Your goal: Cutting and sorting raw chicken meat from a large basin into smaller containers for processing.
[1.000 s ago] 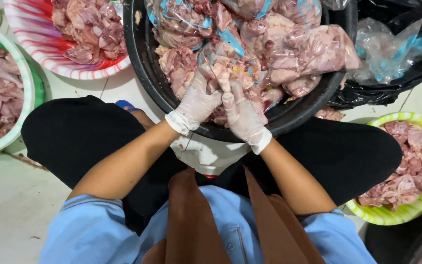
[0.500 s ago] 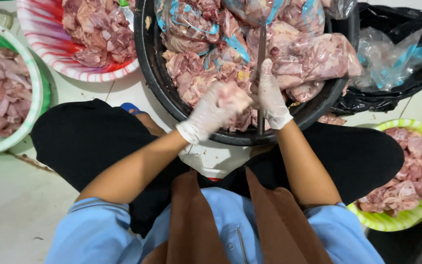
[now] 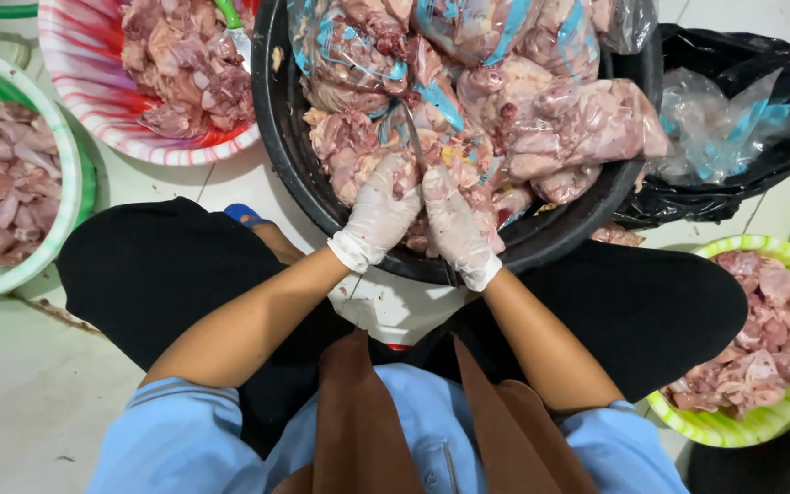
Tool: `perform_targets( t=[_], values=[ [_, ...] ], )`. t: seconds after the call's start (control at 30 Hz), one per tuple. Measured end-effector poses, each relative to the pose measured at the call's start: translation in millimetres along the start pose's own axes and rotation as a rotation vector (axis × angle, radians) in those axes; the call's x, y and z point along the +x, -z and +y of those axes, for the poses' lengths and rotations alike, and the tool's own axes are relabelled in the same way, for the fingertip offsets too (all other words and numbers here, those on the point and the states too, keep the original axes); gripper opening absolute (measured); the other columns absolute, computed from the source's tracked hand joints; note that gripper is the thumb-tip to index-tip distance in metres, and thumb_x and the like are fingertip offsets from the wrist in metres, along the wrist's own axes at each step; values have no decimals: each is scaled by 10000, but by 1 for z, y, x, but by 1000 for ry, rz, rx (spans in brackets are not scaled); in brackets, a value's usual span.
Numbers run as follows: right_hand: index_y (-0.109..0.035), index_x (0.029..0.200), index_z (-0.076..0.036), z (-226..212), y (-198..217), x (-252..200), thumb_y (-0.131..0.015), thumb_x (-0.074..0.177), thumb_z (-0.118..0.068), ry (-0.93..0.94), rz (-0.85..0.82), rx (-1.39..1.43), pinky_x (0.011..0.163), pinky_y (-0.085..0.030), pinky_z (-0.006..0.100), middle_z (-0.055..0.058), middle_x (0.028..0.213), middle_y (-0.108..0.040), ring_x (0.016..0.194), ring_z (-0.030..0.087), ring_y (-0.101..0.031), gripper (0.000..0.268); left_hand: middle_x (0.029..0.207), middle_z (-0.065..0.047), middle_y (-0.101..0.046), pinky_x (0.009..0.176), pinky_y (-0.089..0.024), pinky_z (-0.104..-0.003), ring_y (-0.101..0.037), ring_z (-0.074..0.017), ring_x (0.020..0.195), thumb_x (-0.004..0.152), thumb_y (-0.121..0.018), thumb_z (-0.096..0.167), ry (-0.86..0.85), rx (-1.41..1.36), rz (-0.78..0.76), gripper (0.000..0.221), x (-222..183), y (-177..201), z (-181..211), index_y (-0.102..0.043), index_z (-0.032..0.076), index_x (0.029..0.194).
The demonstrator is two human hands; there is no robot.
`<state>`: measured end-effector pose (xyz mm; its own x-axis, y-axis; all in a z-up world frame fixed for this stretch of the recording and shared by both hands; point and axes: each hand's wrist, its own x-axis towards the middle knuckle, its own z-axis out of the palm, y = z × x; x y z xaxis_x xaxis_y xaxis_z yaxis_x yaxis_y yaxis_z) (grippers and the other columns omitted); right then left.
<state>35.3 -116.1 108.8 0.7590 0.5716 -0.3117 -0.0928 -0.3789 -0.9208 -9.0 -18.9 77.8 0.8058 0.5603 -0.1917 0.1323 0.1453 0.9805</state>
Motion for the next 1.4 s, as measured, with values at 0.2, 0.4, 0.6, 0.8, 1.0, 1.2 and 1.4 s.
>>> perform_targets(
  t=[0.2, 0.4, 0.6, 0.8, 1.0, 1.2, 1.4],
  values=[
    [-532, 1248, -16, 36, -5, 18, -494, 957, -415, 124, 70, 90, 1106, -280, 433, 205, 1232, -549, 1225, 276, -452, 495, 627, 33, -521, 611, -510, -128, -540, -35, 614, 800, -671, -13, -59, -155, 116, 190, -5, -11, 8, -517, 83, 746],
    [-537, 1266, -247, 22, 2, 25, -427, 901, -605, -73, -9, -144, 1087, -315, 421, 90, 1225, -589, 1227, 250, -457, 523, 546, 72, -392, 661, -495, -151, -490, -44, 557, 818, -623, -66, -1, -580, 85, 283, 8, -12, -28, -456, 95, 654],
    [-548, 1242, -74, 10, 1, 29, -441, 919, -552, -79, 67, 39, 1109, -274, 447, 211, 1233, -560, 1237, 310, -455, 587, 540, 62, -420, 622, -485, -144, -500, -47, 554, 825, -639, -32, -54, -311, 75, 283, 7, -11, -19, -453, 101, 658],
    [-629, 1082, -249, 29, 1, 38, -390, 878, -647, -140, -2, -251, 1039, -364, 454, 110, 1087, -650, 1156, 307, -509, 507, 532, 48, -453, 576, -473, -135, -511, -51, 550, 833, -658, 8, -119, 12, 71, 288, 10, -11, -24, -449, 110, 662],
    [-522, 1291, -68, 30, -2, 39, -378, 969, -475, -113, 84, -209, 1138, -223, 409, 242, 1284, -530, 1276, 325, -406, 538, 494, 43, -412, 551, -412, -189, -468, -90, 523, 797, -668, 26, -366, 255, -11, 310, 12, -7, -74, -414, 131, 654],
    [-602, 1187, -130, 15, 7, 35, -422, 928, -542, -77, 47, -79, 1079, -324, 429, 146, 1173, -616, 1215, 276, -477, 519, 647, 16, -400, 648, -490, -181, -492, -87, 648, 728, -687, -69, -110, -103, -119, 320, 26, 0, -81, -431, 100, 820],
    [-589, 1205, -171, 45, 7, 54, -377, 885, -648, -166, 77, -182, 1070, -328, 445, 158, 1106, -643, 1191, 296, -495, 612, 965, -88, -633, 769, -584, -254, -638, -133, 877, 679, -779, 36, 44, 60, -62, 530, 21, 4, -83, -518, 95, 1136]
  ],
)
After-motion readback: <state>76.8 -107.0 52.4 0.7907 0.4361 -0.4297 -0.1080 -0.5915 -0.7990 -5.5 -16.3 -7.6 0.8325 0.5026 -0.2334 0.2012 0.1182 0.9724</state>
